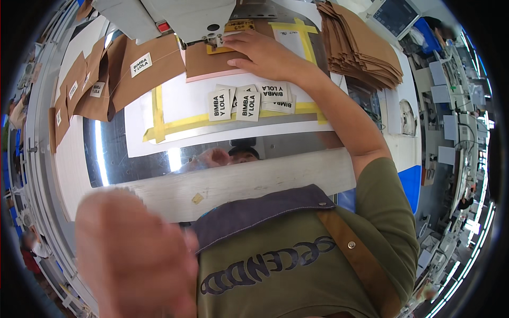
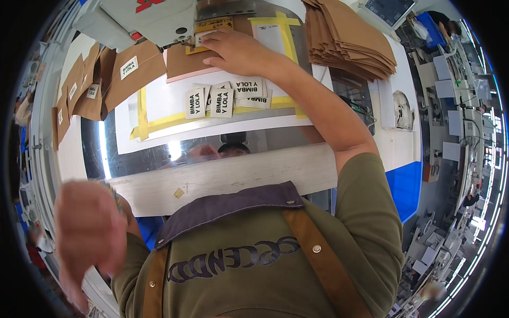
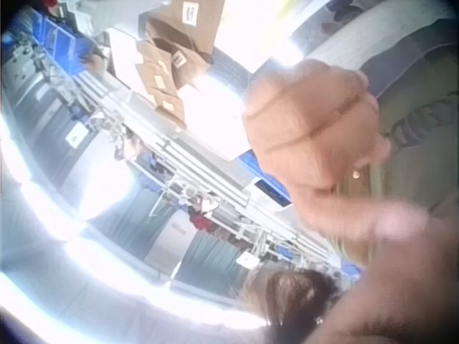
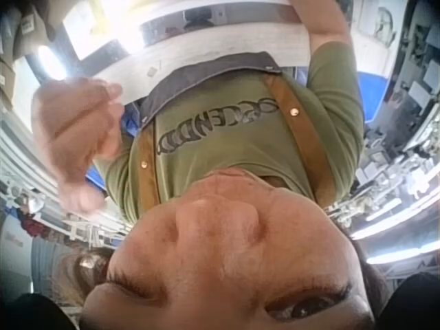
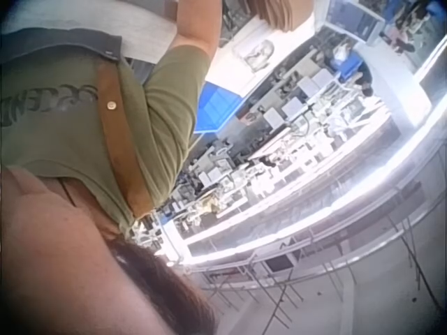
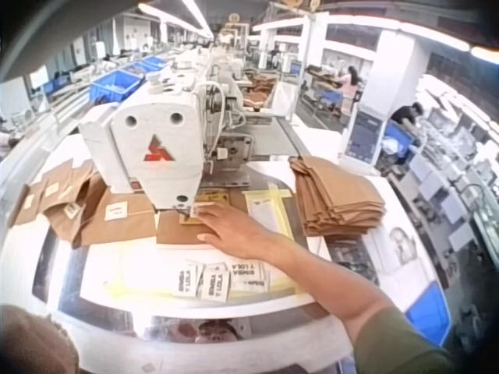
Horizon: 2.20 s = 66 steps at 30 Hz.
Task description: Sewing brand labels onto small brown leather or cardstock pieces using an industrial sewing machine.
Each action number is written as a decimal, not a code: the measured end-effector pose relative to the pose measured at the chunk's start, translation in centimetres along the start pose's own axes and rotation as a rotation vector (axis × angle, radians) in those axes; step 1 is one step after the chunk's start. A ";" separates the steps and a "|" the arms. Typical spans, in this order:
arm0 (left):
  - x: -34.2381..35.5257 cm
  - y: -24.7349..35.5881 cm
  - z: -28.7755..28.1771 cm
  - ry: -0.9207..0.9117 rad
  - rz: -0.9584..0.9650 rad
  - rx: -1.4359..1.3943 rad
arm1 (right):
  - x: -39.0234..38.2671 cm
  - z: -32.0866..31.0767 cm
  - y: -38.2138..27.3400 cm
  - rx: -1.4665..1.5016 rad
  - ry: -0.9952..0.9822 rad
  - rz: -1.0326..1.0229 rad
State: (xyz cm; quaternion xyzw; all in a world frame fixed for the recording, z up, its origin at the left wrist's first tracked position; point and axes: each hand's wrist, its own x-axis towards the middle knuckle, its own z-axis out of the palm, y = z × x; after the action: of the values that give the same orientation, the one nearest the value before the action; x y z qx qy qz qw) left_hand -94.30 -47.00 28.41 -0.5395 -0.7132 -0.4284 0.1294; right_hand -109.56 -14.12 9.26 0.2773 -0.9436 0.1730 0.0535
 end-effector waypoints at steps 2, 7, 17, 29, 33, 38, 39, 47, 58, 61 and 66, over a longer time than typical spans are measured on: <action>-1.5 -3.8 3.5 0.205 -0.070 0.180 | -0.3 -0.6 -0.2 0.026 -0.006 -0.032; -2.6 -15.9 4.4 -0.219 -0.177 0.372 | -3.9 -3.9 2.6 0.074 0.339 0.007; -3.6 -23.4 8.0 -0.380 -0.328 0.603 | -5.7 -2.9 7.6 0.042 0.519 0.225; -2.7 -23.9 9.1 -0.338 -0.331 0.460 | -6.0 -2.8 8.6 0.238 0.520 0.253; -2.7 -24.3 9.3 -0.325 -0.294 0.490 | -6.0 -2.9 8.8 0.259 0.497 0.273; -2.5 -25.0 9.6 -0.338 -0.219 0.510 | -6.1 -2.8 9.1 0.284 0.475 0.294; -2.5 -25.1 9.7 -0.334 -0.222 0.510 | -6.1 -2.9 9.2 0.276 0.472 0.291; -1.5 -25.4 10.6 -0.346 -0.238 0.506 | -6.6 -2.9 10.9 0.286 0.469 0.298; -1.0 -25.8 10.9 -0.361 -0.263 0.452 | -7.0 -3.1 10.5 0.263 0.426 0.331; -1.0 -26.3 11.1 -0.343 -0.271 0.472 | -7.0 -2.2 10.8 0.269 0.513 0.288; -0.7 -27.9 11.1 -0.313 -0.240 0.504 | -6.9 -2.3 10.7 0.190 0.524 0.218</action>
State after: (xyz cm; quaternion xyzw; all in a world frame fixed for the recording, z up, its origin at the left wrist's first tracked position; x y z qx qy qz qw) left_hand -115.46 -40.51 8.13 -0.4620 -0.8666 -0.1622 0.0964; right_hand -109.56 -1.36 6.86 0.1242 -0.9014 0.3309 0.2501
